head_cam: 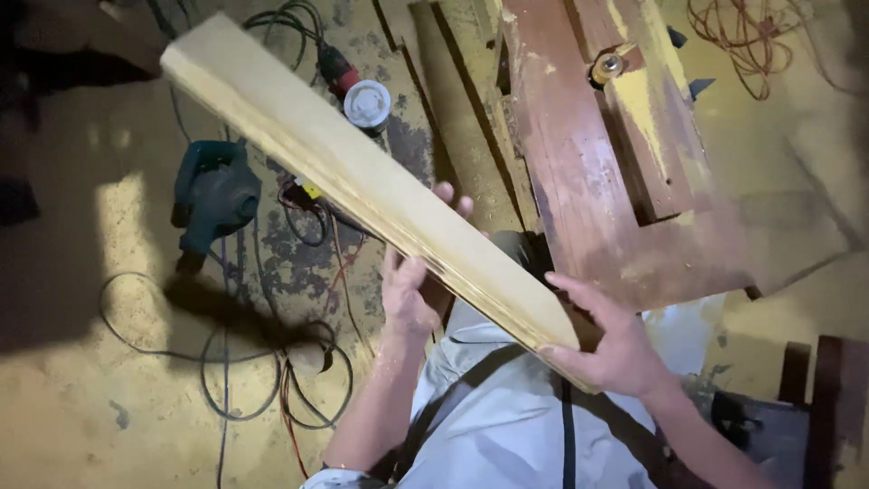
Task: Sanding and preparing wooden boards using manual and power tools in a workshop.
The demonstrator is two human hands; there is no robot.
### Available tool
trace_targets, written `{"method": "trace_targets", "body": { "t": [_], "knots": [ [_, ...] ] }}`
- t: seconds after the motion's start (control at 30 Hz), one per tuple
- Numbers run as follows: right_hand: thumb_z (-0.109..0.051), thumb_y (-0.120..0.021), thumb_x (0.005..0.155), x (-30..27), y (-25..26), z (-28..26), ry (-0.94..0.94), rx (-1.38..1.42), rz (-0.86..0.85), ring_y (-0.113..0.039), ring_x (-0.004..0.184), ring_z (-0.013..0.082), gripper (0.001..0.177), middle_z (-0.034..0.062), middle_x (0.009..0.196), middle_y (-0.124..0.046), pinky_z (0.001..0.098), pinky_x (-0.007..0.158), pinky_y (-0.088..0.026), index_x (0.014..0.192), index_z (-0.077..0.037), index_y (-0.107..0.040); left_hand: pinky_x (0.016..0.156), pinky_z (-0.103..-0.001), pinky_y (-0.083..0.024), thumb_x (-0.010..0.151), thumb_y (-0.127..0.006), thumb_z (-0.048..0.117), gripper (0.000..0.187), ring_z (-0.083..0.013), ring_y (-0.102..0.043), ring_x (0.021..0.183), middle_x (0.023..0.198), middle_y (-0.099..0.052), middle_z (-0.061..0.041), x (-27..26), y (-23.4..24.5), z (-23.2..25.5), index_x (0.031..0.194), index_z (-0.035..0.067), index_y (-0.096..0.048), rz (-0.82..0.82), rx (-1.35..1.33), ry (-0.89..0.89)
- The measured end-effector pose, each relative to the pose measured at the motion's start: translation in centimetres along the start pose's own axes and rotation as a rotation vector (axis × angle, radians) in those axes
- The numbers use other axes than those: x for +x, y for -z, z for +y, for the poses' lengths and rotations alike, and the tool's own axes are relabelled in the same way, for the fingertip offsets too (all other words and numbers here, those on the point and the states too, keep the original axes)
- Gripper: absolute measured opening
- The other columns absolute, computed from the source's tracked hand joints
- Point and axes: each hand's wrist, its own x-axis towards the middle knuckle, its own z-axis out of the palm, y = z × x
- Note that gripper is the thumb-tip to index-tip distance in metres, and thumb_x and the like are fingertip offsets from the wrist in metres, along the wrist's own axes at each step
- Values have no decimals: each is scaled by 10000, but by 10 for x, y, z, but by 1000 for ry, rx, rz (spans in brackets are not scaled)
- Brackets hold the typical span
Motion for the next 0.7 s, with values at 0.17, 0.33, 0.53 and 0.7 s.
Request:
{"method": "trace_targets", "body": {
  "t": [0.17,0.33,0.53,0.7],
  "knots": [
    [-210,-956,594,-1,13,16,153,61,144,-752,1018,306,891,143,1099,-791,482,928,-545,1425,-133,-643,1193,-620,-377,855,-740,94,964,-497,-325,1494,1638,-324,-252,-20,23,-26,1644,170,-191,-121,-29,95],
    [-238,-991,528,5,18,13,64,-15,123,-731,1051,412,945,226,1105,-772,553,949,-526,1392,-96,-637,1250,-593,-241,803,-705,-122,1063,-513,-209,1532,1572,-355,-270,-34,16,-44,1657,74,-103,-230,-111,243],
    [-305,-992,569,0,17,20,-3,31,116,-727,1126,318,878,112,1179,-783,467,1015,-508,1369,-150,-666,1135,-577,-443,629,-811,-168,917,-546,-408,1421,1394,-504,-330,-44,15,-84,1434,-92,-379,-159,-99,292],
    [-297,-989,571,-2,17,19,-37,100,134,-711,1164,275,885,86,1200,-783,448,1037,-491,1377,-145,-655,985,-458,-579,640,-871,-115,689,-354,-628,1193,1253,-656,-219,-28,-14,-73,1268,-44,-594,-101,132,441]
  ]
}}
